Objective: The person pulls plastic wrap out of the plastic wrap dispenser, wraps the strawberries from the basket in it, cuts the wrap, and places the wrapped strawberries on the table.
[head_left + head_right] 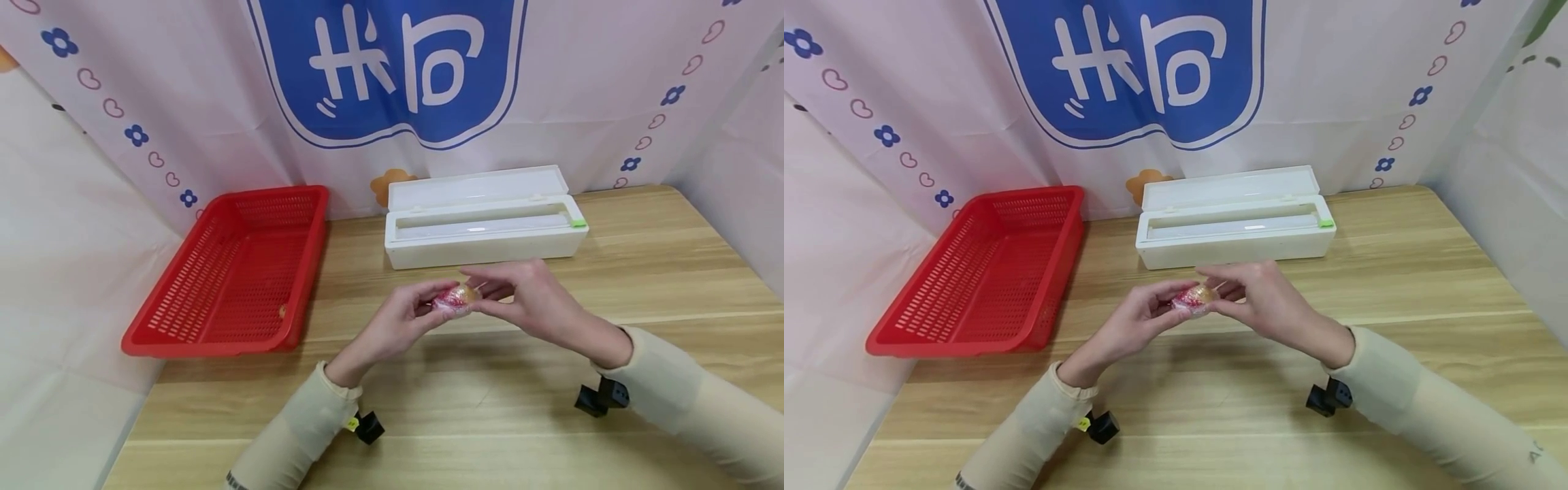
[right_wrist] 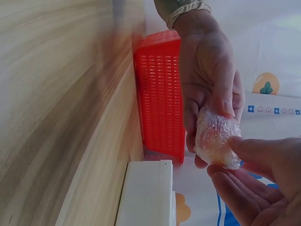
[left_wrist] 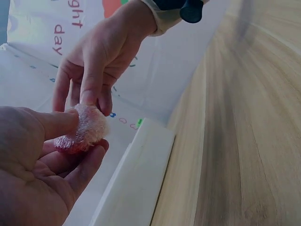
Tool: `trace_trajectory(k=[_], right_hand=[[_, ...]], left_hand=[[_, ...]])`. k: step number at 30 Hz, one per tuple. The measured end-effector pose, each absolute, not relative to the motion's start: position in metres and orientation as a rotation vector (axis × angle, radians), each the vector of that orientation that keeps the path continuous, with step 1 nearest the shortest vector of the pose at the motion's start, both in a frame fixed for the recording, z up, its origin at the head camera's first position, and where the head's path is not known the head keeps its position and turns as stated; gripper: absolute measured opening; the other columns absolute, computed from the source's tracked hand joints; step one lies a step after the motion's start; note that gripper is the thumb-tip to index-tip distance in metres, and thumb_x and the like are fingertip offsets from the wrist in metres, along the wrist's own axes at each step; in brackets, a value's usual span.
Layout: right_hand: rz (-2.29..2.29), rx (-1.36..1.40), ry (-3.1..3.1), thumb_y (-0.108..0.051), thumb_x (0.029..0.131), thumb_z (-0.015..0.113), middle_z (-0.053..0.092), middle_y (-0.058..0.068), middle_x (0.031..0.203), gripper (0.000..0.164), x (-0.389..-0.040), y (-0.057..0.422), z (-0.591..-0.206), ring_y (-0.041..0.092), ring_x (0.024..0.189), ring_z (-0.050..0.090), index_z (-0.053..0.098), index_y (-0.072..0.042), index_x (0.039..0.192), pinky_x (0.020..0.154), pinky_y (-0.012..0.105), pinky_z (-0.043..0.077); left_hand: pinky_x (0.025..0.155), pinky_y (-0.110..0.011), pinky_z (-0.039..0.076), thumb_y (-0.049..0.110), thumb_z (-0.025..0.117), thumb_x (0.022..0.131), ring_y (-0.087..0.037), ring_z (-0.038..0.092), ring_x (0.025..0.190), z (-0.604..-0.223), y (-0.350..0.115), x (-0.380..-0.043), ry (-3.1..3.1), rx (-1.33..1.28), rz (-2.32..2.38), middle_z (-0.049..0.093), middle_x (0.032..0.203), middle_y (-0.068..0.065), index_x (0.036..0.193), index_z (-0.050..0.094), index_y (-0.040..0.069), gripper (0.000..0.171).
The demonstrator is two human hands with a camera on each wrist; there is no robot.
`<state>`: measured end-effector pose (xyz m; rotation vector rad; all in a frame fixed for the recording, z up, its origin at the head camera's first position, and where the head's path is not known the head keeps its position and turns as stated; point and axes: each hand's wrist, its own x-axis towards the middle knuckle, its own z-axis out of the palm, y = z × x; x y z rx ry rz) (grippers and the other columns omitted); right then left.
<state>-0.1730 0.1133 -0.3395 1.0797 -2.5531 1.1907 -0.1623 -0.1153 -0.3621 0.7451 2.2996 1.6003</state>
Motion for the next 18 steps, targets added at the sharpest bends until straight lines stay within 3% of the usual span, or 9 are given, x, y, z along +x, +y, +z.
trace_trajectory(k=[6,11,18], right_hand=[[1.225,1.078,-2.565,-0.024,0.078,0.079,0.072,-0.002,0.101,0.034,-0.172,0.115,-0.338,0.004,0.083,0.067,0.071,-0.014,0.109,0.071,0.021,0.057],[1.165,1.023,-2.549,-0.03,0.077,0.079,0.073,-0.002,0.101,0.033,-0.172,0.116,-0.337,0.003,0.08,0.066,0.073,-0.017,0.107,0.066,0.017,0.055],[1.149,0.995,-2.547,-0.028,0.076,0.08,0.073,-0.003,0.096,0.031,-0.171,0.121,-0.333,0.003,0.077,0.066,0.073,-0.016,0.103,0.066,0.019,0.056]], left_hand=[[0.081,-0.025,0.056,0.014,0.062,0.091,-0.012,0.063,0.099,-0.357,-0.112,-0.163,2.315,0.767,1.598,0.062,0.124,-0.01,0.133,0.055,0.007,0.043],[0.084,-0.025,0.055,0.014,0.063,0.091,-0.013,0.063,0.102,-0.354,-0.108,-0.163,2.31,0.791,1.594,0.062,0.125,-0.011,0.132,0.054,0.005,0.043],[0.087,-0.026,0.055,0.016,0.064,0.09,-0.014,0.063,0.104,-0.35,-0.103,-0.166,2.282,0.753,1.634,0.062,0.123,-0.01,0.129,0.056,0.005,0.041]])
